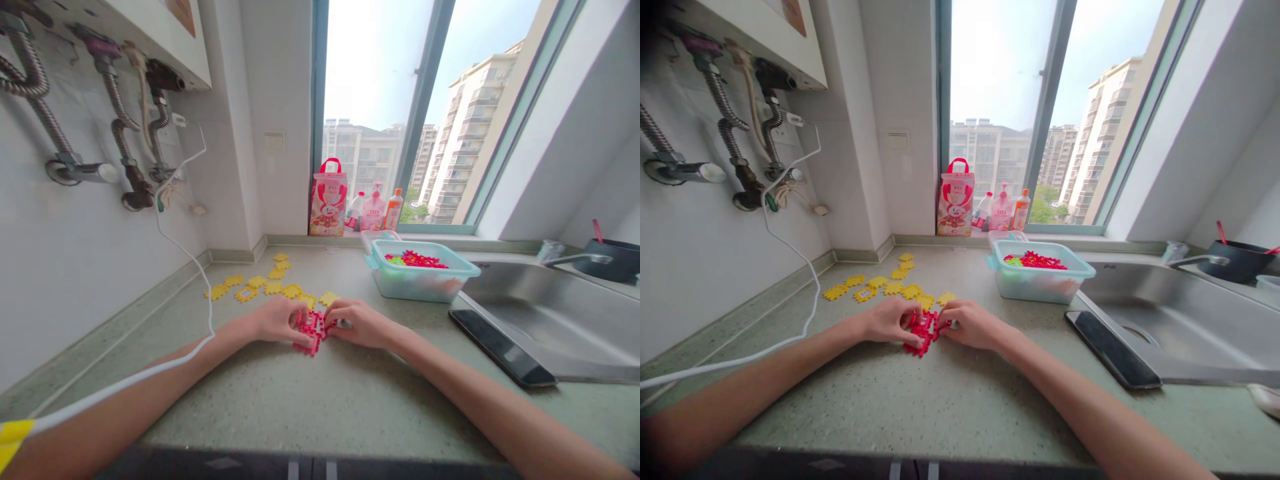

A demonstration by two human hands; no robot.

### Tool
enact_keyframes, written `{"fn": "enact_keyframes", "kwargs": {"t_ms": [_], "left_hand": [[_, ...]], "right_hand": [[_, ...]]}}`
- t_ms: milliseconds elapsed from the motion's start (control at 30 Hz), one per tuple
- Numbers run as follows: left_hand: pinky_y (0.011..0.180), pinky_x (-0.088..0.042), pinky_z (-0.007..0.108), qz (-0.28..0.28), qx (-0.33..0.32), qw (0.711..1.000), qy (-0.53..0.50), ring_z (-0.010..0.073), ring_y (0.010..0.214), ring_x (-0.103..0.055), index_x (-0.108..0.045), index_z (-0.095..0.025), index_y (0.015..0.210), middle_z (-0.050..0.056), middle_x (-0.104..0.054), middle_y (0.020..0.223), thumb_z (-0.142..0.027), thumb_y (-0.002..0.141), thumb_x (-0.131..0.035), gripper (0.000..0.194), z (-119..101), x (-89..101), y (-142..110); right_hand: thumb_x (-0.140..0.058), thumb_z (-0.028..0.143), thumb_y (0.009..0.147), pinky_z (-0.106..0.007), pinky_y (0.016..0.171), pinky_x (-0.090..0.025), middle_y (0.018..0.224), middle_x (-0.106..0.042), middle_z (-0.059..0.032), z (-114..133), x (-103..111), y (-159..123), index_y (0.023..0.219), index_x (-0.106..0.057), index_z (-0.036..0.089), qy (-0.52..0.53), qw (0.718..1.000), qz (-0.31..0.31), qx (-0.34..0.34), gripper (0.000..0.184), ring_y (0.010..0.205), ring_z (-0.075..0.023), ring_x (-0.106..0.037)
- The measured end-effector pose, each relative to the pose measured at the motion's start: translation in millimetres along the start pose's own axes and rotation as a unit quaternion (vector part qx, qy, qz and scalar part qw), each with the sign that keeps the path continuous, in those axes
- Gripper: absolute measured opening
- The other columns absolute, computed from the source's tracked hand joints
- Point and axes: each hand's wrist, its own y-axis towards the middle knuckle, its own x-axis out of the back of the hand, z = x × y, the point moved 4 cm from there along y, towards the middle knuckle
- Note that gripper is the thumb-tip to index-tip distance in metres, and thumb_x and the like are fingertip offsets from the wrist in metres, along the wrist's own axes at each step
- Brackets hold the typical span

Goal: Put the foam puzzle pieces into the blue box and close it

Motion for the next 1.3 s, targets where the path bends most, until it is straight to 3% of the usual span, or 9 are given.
{"fn": "enact_keyframes", "kwargs": {"t_ms": [333, 467, 600, 733, 967, 1100, 1300], "left_hand": [[0.059, -0.032, 0.024, 0.019, -0.057, 0.998, -0.033, 0.0122, 0.062, -0.051, -0.065, -0.022, 0.088, -0.004, -0.061, 0.071, -0.064, 0.082, -0.078, 0.044, -3, -3.9, -1], [0.063, -0.034, 0.025, 0.026, -0.060, 0.997, -0.047, 0.0142, 0.066, -0.054, -0.073, -0.023, 0.096, -0.001, -0.066, 0.074, -0.052, 0.094, -0.068, 0.029, 4, -5.3, 0], [0.063, -0.034, 0.025, 0.029, -0.078, 0.995, -0.062, 0.0136, 0.065, -0.053, -0.075, -0.023, 0.104, -0.001, -0.067, 0.075, -0.050, 0.099, -0.061, 0.030, 7, -4.2, -1], [0.063, -0.035, 0.025, -0.011, -0.066, 0.996, -0.060, 0.0134, 0.064, -0.054, -0.071, -0.022, 0.113, -0.002, -0.065, 0.074, -0.053, 0.099, -0.062, 0.036, 16, -0.8, 0], [0.061, -0.034, 0.026, -0.073, -0.036, 0.994, -0.069, 0.0139, 0.060, -0.052, -0.068, -0.018, 0.119, -0.002, -0.062, 0.068, -0.058, 0.104, -0.050, 0.046, 42, 3.1, 5], [0.061, -0.036, 0.025, -0.064, -0.034, 0.996, -0.042, 0.0134, 0.059, -0.054, -0.070, -0.020, 0.120, -0.002, -0.066, 0.070, -0.057, 0.096, -0.062, 0.045, 43, 3.3, 5], [0.060, -0.036, 0.024, -0.034, -0.027, 0.999, 0.000, 0.0127, 0.058, -0.055, -0.076, -0.021, 0.112, -0.003, -0.066, 0.066, -0.052, 0.079, -0.081, 0.045, 40, 9.6, 2]], "right_hand": [[-0.073, 0.022, 0.097, -0.027, 0.089, -0.055, 0.107, -0.077, -0.0058, -6, -3, 0, 0.104, -0.081, 0.024, -0.005, 0.999, -0.025, -0.023, 0.011, 0.095, -0.0183, -0.073], [-0.072, 0.025, 0.098, -0.029, 0.094, -0.055, 0.112, -0.077, -0.0064, -6, -3, 0, 0.104, -0.081, 0.024, 0.000, 0.999, -0.023, -0.023, 0.010, 0.101, -0.0193, -0.073], [-0.070, 0.025, 0.100, -0.031, 0.096, -0.055, 0.114, -0.076, -0.0065, -5, -2, 0, 0.105, -0.079, 0.025, -0.002, 1.000, -0.013, -0.019, 0.011, 0.103, -0.0194, -0.073], [-0.066, 0.019, 0.101, -0.031, 0.098, -0.055, 0.116, -0.075, -0.0069, -4, 1, -1, 0.104, -0.076, 0.023, -0.012, 1.000, -0.010, -0.007, 0.012, 0.108, -0.0196, -0.072], [-0.062, 0.020, 0.103, -0.033, 0.101, -0.054, 0.124, -0.073, -0.0083, -1, 7, -1, 0.108, -0.074, 0.023, -0.061, 0.998, -0.005, -0.005, 0.013, 0.113, -0.0211, -0.071], [-0.071, 0.026, 0.098, -0.033, 0.095, -0.054, 0.112, -0.075, -0.0082, 0, 11, -2, 0.116, -0.075, 0.024, -0.120, 0.992, -0.010, -0.024, 0.019, 0.106, -0.0233, -0.071], [-0.081, 0.037, 0.092, -0.027, 0.071, -0.048, 0.086, -0.075, -0.0030, -10, 12, -3, 0.088, -0.081, 0.023, -0.135, 0.984, -0.006, -0.116, 0.015, 0.076, -0.0168, -0.068]]}}
